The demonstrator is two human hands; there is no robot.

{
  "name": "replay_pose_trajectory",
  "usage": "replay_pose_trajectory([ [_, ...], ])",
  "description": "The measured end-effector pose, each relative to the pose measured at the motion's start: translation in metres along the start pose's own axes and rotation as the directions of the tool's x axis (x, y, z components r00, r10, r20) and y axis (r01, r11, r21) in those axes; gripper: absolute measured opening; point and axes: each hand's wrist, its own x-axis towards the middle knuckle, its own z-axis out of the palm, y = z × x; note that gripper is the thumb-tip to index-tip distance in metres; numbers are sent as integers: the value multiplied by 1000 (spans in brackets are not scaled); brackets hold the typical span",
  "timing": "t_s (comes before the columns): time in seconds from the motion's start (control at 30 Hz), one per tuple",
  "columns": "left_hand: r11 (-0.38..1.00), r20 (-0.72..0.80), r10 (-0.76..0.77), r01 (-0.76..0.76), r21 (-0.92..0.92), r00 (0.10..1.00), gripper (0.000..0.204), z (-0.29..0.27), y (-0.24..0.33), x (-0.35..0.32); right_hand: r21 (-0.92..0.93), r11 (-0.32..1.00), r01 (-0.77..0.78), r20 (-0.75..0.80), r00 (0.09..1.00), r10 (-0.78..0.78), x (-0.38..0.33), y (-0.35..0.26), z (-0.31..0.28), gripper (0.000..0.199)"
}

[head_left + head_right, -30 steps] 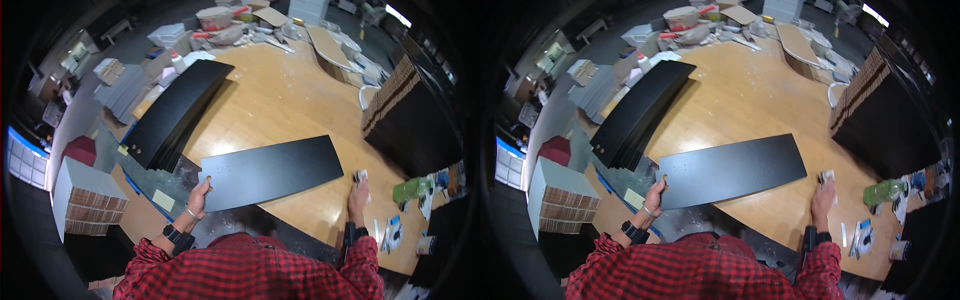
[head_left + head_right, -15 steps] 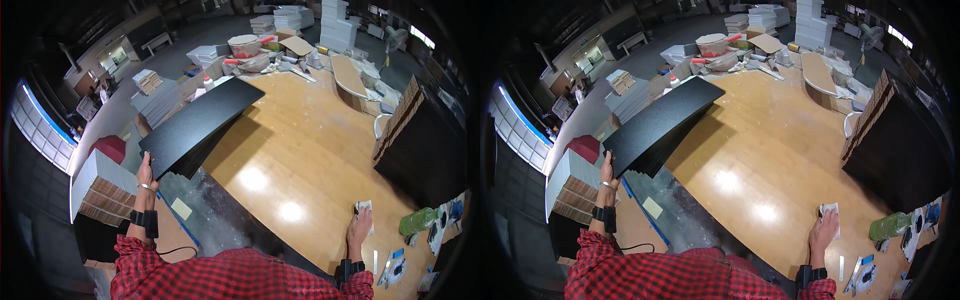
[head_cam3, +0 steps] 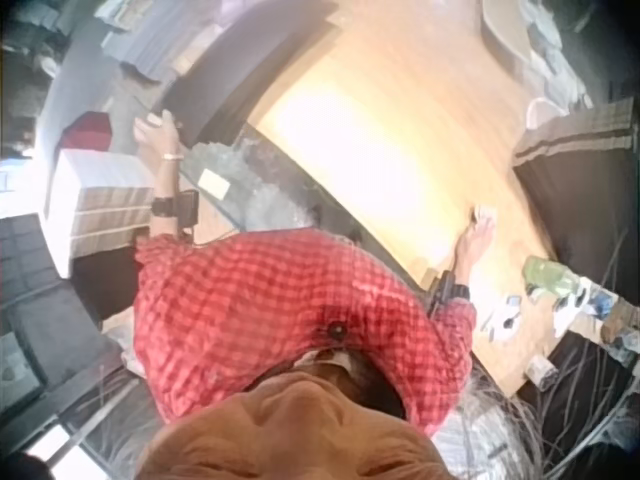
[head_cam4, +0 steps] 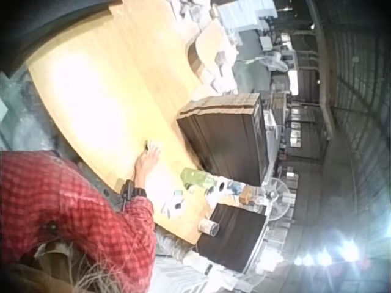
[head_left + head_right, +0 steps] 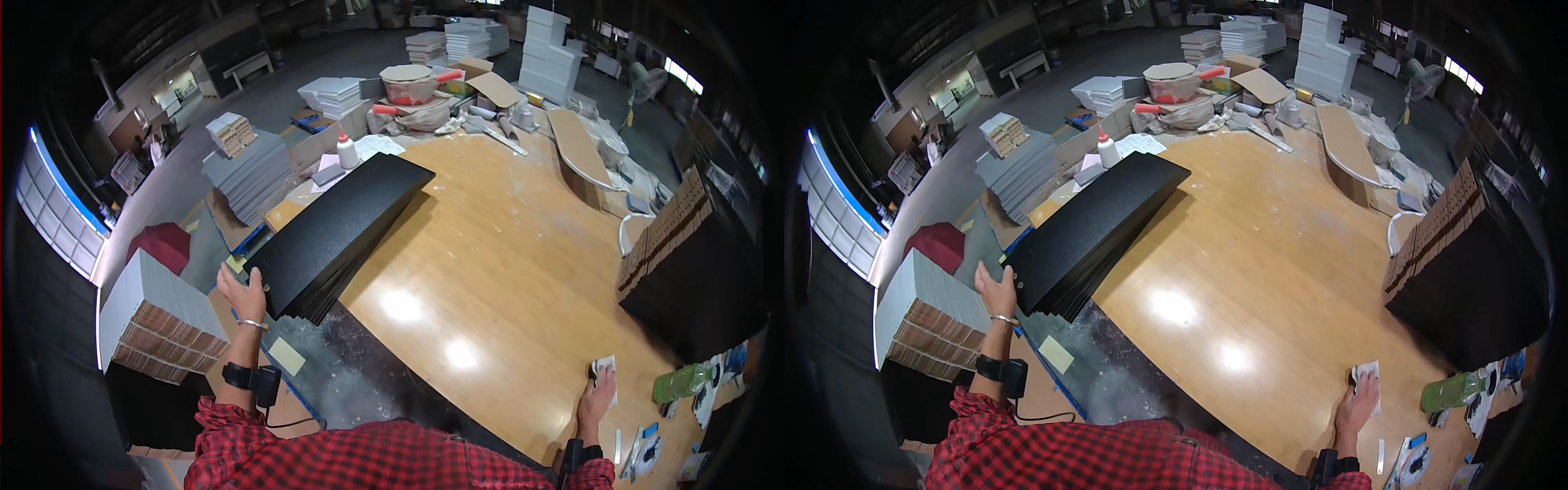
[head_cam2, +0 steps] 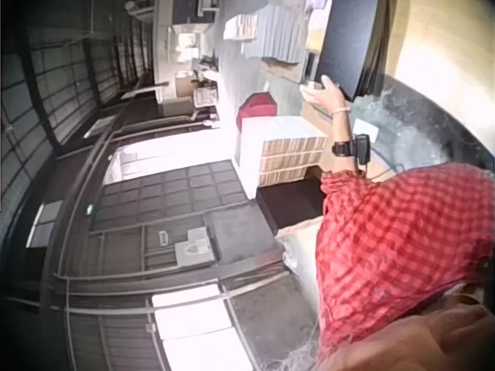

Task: The recorder uses a hand scraper to clean the edges of black furniture panels and then wipes the surfaces with a rag to finish them.

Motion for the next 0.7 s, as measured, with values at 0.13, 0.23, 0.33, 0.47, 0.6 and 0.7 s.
replay_pose_trajectory([
  [0.13, 971, 399, 15, -108, 212, 917, 70, -3, 2, -19, 1, 1000, 10, -5, 1000, -10, -1, -2, 5, 44],
  [0.23, 929, 377, 86, -211, 305, 922, 69, 2, 19, -28, 2, 1000, -13, -25, 1000, 13, -4, -2, 1, 43],
  [0.33, 850, 351, 308, -422, 316, 884, 72, -2, 50, -34, -8, 1000, 14, -76, 997, -15, -10, 3, -3, 41],
  [0.47, 860, 469, 509, -400, -317, 722, 63, -12, 122, -51, -49, 997, 64, -57, 996, -67, -1, -3, 3, 41],
  [0.6, 711, 743, 600, 228, -665, 296, 54, 24, 190, -103, -5, 1000, 20, -40, 999, -21, 6, -17, -9, 45],
  [0.7, 638, 676, 737, 329, -696, 3, 52, 53, 266, -154, -2, 1000, -31, 22, 999, 31, 0, -12, -14, 48],
])
